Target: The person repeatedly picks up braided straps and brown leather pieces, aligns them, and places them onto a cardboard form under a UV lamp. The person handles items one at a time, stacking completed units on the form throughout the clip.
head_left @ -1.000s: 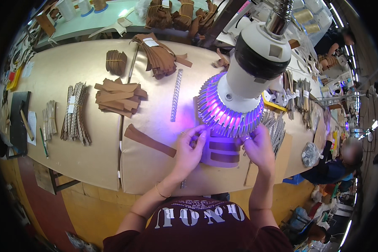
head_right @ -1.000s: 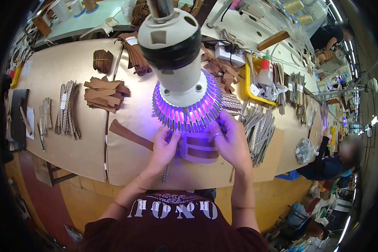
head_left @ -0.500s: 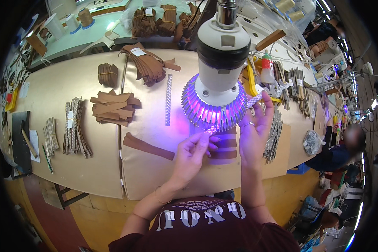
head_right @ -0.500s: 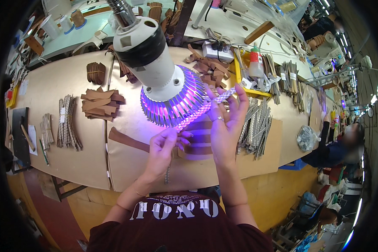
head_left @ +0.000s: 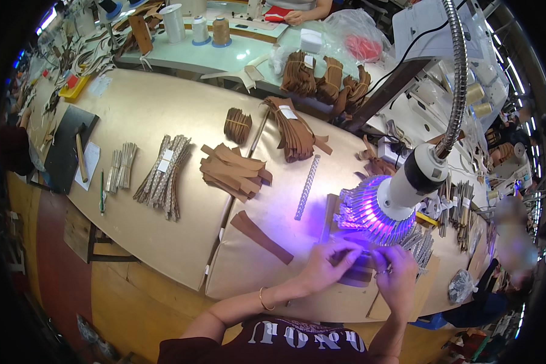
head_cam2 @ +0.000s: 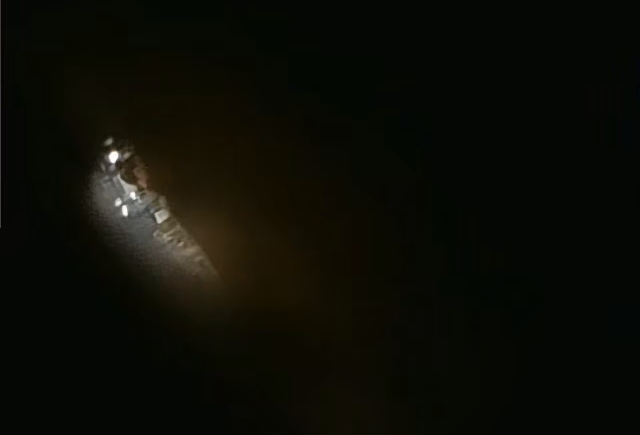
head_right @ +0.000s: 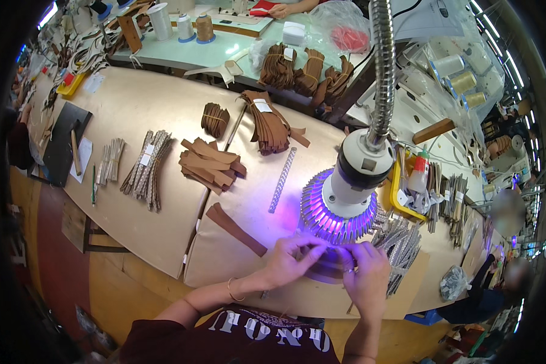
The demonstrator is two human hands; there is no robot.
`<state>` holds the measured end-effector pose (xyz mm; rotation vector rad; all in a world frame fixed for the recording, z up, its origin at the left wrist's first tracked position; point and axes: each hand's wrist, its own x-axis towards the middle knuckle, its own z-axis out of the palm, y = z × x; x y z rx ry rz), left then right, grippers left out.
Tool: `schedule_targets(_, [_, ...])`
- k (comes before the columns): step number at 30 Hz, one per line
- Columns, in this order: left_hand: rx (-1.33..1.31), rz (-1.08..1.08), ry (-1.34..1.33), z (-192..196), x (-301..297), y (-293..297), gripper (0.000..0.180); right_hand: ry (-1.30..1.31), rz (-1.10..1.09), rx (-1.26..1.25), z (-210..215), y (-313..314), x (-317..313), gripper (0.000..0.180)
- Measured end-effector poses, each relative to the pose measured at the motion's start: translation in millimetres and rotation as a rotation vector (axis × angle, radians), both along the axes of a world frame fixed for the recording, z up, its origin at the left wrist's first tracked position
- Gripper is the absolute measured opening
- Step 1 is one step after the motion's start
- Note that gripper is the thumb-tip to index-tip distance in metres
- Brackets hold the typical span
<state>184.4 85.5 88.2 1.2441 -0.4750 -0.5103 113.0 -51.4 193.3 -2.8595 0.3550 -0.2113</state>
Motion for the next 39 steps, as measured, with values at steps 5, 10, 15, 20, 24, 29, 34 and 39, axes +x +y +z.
schedule_targets(5, [0.352,0.284,-0.054,-34.6,-14.2,-7.2,0.028,-0.028,-0.092,0.237,2.3,-13.8,3.9,0.009])
schedule_targets(10, [0.481,0.365,-0.159,-45.5,-23.9,-17.8,0.034,0.014,-0.074,0.381,-7.4,-19.5,7.2,0.011])
schedule_targets(15, [0.35,0.431,-0.213,-38.6,-18.6,-19.0,0.025,0.034,-0.027,0.379,-14.0,-21.7,11.5,0.013])
schedule_targets(20, [0.201,0.157,0.222,-39.6,-12.1,-15.0,0.014,0.019,0.02,0.351,-19.3,-26.9,11.7,0.014])
schedule_targets(24, [-0.102,0.033,0.65,-46.1,-11.0,-14.1,0.015,0.055,0.033,0.441,-32.4,-29.4,15.3,0.018])
schedule_targets(29, [-0.348,0.082,0.749,-48.9,-12.7,-14.7,0.026,0.096,0.063,0.334,-38.6,-24.9,21.0,0.02])
schedule_targets(34, [-0.382,0.101,0.78,-48.7,-14.8,-16.1,0.037,0.189,0.014,0.364,-34.7,-20.0,24.5,0.016])
schedule_targets(39, [-0.426,0.102,0.771,-47.8,-17.1,-15.6,0.043,0.06,0.017,0.42,-41.1,-18.2,24.3,0.023])
